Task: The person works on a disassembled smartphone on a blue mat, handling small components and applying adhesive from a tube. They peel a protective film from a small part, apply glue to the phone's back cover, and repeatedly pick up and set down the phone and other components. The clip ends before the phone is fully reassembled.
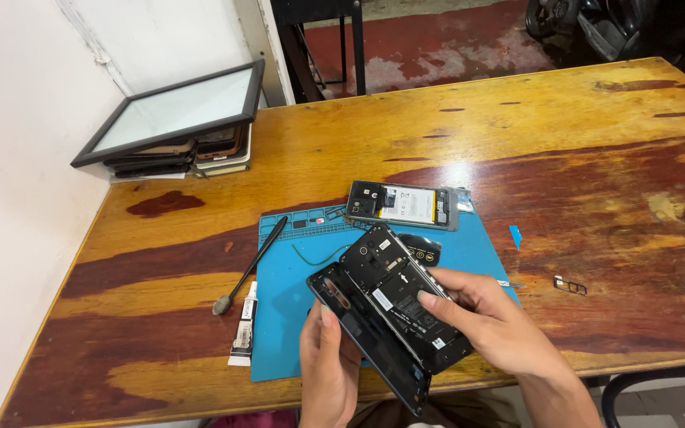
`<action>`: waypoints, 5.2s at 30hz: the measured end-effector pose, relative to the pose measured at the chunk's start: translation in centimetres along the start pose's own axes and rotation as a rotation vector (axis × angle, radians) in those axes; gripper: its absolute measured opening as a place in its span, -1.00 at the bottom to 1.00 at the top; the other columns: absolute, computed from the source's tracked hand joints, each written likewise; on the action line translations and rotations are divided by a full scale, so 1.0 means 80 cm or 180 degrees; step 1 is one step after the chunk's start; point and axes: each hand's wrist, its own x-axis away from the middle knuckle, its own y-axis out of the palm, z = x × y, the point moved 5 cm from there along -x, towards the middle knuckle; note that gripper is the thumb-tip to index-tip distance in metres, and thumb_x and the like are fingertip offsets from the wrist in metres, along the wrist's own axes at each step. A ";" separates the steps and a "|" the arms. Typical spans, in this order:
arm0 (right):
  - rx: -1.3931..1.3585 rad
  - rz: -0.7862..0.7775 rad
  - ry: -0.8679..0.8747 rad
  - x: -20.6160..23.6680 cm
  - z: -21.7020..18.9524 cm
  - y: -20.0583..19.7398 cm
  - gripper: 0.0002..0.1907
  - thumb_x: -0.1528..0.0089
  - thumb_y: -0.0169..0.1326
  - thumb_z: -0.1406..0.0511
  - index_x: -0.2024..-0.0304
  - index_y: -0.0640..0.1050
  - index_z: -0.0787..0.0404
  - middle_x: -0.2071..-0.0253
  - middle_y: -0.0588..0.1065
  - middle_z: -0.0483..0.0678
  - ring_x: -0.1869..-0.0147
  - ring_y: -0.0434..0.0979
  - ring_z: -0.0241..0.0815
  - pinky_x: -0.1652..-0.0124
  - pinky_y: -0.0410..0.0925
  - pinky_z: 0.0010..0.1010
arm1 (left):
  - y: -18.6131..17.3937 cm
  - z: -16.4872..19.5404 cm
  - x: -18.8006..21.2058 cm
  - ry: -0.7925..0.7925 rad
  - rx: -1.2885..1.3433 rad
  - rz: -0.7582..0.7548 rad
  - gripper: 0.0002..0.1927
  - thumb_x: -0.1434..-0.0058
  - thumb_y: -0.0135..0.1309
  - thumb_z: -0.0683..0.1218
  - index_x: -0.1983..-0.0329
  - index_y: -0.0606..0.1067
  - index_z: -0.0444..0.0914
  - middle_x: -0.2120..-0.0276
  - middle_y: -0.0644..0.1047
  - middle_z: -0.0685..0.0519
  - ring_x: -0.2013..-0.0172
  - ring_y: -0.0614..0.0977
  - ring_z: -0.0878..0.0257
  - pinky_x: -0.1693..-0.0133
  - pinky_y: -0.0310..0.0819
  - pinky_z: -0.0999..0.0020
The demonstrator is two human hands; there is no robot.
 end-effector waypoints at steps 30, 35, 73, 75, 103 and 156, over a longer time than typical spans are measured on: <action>0.4022 0.0805 -0.1988 0.049 -0.024 0.092 -0.48 -0.21 0.16 0.19 -0.13 0.47 0.37 0.12 0.60 0.20 0.18 0.63 0.10 0.40 0.49 -0.15 | 0.044 0.015 0.004 0.0136 -0.0206 -0.0049 -0.44 -0.40 -0.16 0.00 -0.42 0.15 -0.28 -0.24 0.41 -0.15 -0.14 0.54 0.02 -0.12 0.48 0.08; 0.4622 0.1031 -0.2153 0.050 -0.021 0.103 -0.39 -0.18 0.16 0.06 -0.17 0.48 0.28 -0.04 0.54 0.18 0.14 0.60 0.04 0.47 0.50 -0.27 | 0.055 0.016 0.002 0.0036 0.0167 0.0351 -0.46 -0.39 -0.22 -0.03 -0.42 0.19 -0.26 -0.18 0.42 -0.16 -0.07 0.55 0.01 -0.05 0.51 0.03; 0.3778 0.0661 -0.3500 0.068 -0.036 0.097 -0.54 -0.16 0.33 0.08 0.01 0.62 0.20 -0.07 0.57 0.07 -0.15 0.57 0.10 -0.10 0.43 0.01 | 0.029 0.012 0.026 0.1151 0.1828 -0.0877 -0.08 -0.36 -0.13 0.43 -0.51 0.04 -0.28 -0.33 0.25 -0.29 -0.35 0.30 -0.28 -0.33 0.18 -0.32; 0.3691 0.0615 -0.3504 0.067 -0.041 0.090 -0.56 -0.15 0.34 0.17 0.03 0.61 0.32 0.00 0.60 0.10 -0.08 0.63 0.08 -0.01 0.50 -0.13 | 0.028 0.009 0.023 0.1050 0.1652 -0.0701 -0.07 -0.33 -0.19 0.46 -0.49 0.06 -0.28 -0.33 0.25 -0.31 -0.33 0.31 -0.29 -0.30 0.20 -0.31; 0.2589 0.1655 -0.2068 0.039 -0.036 0.055 -0.83 -0.21 0.18 0.40 0.15 0.65 0.34 0.35 0.64 0.06 0.34 0.70 -0.14 0.35 0.46 -0.47 | 0.007 -0.020 0.000 0.0436 0.0411 0.0285 -0.29 -0.27 0.01 0.03 -0.42 0.04 -0.18 -0.31 0.30 -0.18 -0.29 0.41 -0.10 -0.22 0.36 -0.24; 0.4295 -0.0550 -0.3305 -0.059 -0.031 -0.051 -0.68 -0.14 0.26 0.32 0.09 0.60 0.34 0.05 0.60 0.09 -0.03 0.64 0.05 0.05 0.51 -0.21 | -0.010 -0.001 0.005 0.0839 0.0836 0.0781 0.01 -0.07 0.13 0.20 -0.53 -0.01 -0.10 -0.19 0.33 -0.24 -0.21 0.45 -0.16 -0.27 0.19 -0.18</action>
